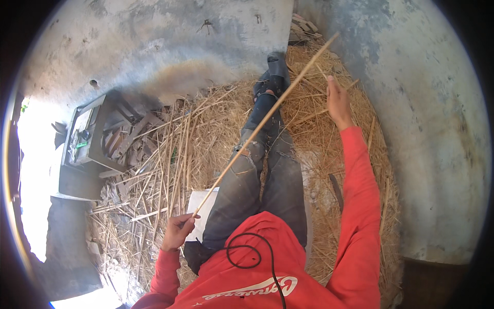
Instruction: The person strips bark or shavings from a long wooden stick using a small green-handled tool while sitting on a floor covered in wood debris.
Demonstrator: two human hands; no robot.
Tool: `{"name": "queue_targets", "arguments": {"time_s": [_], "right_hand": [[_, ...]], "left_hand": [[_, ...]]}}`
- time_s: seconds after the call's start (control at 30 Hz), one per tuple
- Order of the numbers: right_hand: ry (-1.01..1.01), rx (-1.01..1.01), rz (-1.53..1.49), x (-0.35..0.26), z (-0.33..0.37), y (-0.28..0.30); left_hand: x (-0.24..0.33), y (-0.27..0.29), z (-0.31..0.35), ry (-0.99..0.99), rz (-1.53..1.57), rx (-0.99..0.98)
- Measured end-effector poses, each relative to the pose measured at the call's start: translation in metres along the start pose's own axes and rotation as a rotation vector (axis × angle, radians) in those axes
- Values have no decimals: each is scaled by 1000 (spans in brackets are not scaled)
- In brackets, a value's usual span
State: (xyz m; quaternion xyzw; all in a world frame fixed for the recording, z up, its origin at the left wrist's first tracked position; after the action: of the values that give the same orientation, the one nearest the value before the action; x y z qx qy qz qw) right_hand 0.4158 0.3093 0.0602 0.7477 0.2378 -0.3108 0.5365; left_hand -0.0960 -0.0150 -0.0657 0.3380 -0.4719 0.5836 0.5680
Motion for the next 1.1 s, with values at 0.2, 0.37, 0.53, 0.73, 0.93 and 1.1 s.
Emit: {"name": "queue_targets", "arguments": {"time_s": [0.2, 0.37, 0.53, 0.73, 0.93, 1.1], "right_hand": [[115, -210, -265, -99, 82, -37], [106, -366, -472, -130, 137, -91], [115, -449, -504, -139, 178, -125], [265, -424, -426, -155, 217, -142], [294, -370, -305, -152, 221, -139], [427, -447, -62, -153, 234, -132]], "left_hand": [[23, -40, -29, -137, 46, 26], [37, -68, -45, -186, 69, 5], [60, -93, -53, -196, 107, 33], [64, -105, -69, -141, 171, 7], [69, -112, -71, -521, -122, 159], [70, -106, -72, -353, -77, 164]]}}
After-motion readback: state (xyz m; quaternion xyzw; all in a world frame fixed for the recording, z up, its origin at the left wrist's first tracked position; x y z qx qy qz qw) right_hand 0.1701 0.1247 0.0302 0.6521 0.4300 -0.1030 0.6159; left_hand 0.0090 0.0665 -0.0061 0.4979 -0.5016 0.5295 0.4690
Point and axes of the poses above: each hand's wrist, its own z-axis away from the middle knuckle, its own y-axis out of the back of the hand, x = y × z, the point moved 6 cm from there along -z, towards the middle knuckle, and after that the axes turned 13 degrees about z, right-handed, at the moved point
